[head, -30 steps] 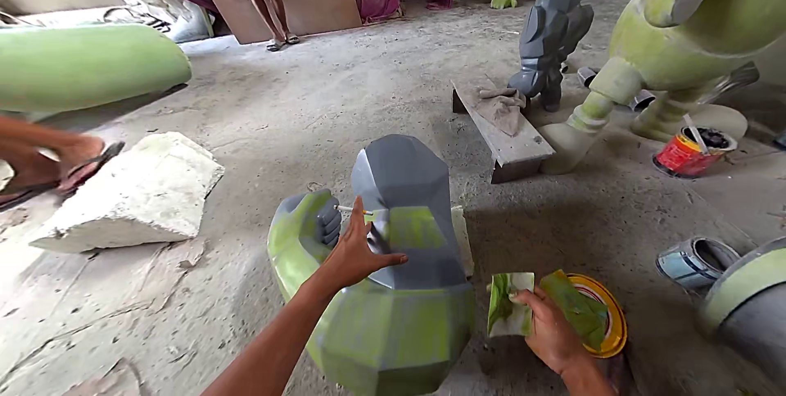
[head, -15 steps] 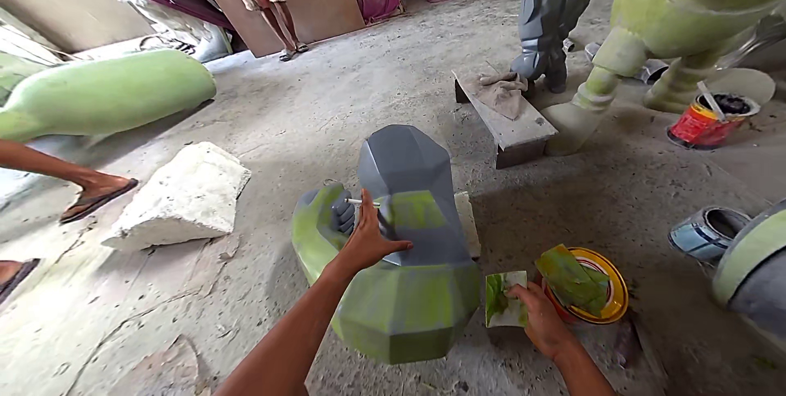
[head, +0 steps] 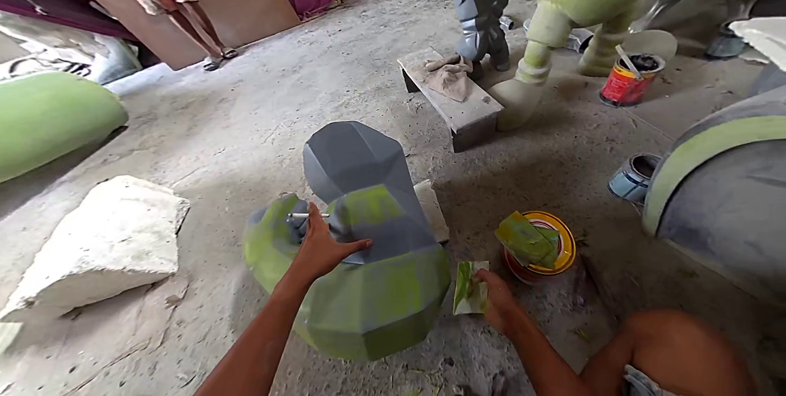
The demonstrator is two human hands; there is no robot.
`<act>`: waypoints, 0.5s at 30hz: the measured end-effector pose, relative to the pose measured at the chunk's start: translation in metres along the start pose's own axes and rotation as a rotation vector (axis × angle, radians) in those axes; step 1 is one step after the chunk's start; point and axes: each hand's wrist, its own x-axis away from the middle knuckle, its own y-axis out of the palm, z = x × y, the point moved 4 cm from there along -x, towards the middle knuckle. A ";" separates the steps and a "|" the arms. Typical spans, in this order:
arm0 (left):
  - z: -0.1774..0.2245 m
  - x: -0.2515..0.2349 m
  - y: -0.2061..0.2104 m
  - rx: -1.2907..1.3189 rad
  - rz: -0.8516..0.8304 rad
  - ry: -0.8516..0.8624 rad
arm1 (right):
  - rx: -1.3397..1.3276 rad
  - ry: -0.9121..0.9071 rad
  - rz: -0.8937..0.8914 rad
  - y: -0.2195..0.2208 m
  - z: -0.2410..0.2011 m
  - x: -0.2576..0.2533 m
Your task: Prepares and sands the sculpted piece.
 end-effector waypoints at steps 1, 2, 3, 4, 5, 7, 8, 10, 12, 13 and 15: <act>-0.001 0.000 0.000 0.002 0.000 0.005 | -0.074 0.016 0.023 0.000 0.010 0.001; 0.000 0.000 0.000 0.011 0.000 0.005 | -0.133 0.026 0.030 0.000 0.020 0.002; 0.003 0.000 -0.001 0.014 -0.002 0.000 | -0.172 0.030 0.026 0.000 0.028 0.002; 0.005 0.000 -0.001 0.020 -0.002 -0.005 | -0.186 0.038 0.005 0.000 0.036 0.001; 0.007 0.001 -0.002 0.023 0.002 -0.008 | -0.178 0.046 -0.019 0.001 0.040 -0.001; 0.008 0.002 -0.002 0.018 0.011 -0.009 | -0.159 0.057 -0.057 0.004 0.042 -0.007; 0.009 0.001 -0.002 0.020 0.011 -0.002 | -0.145 0.059 -0.069 0.005 0.041 -0.011; 0.010 0.000 -0.001 0.020 0.010 0.012 | -0.098 0.057 -0.086 0.006 0.040 -0.016; 0.009 -0.001 0.000 0.032 0.011 0.017 | -0.070 0.051 -0.113 0.006 0.041 -0.018; 0.009 0.000 0.000 0.048 0.011 0.021 | -0.059 0.049 -0.124 0.006 0.042 -0.019; 0.009 0.000 0.001 0.073 0.011 0.037 | -0.004 0.049 -0.143 0.004 0.039 -0.018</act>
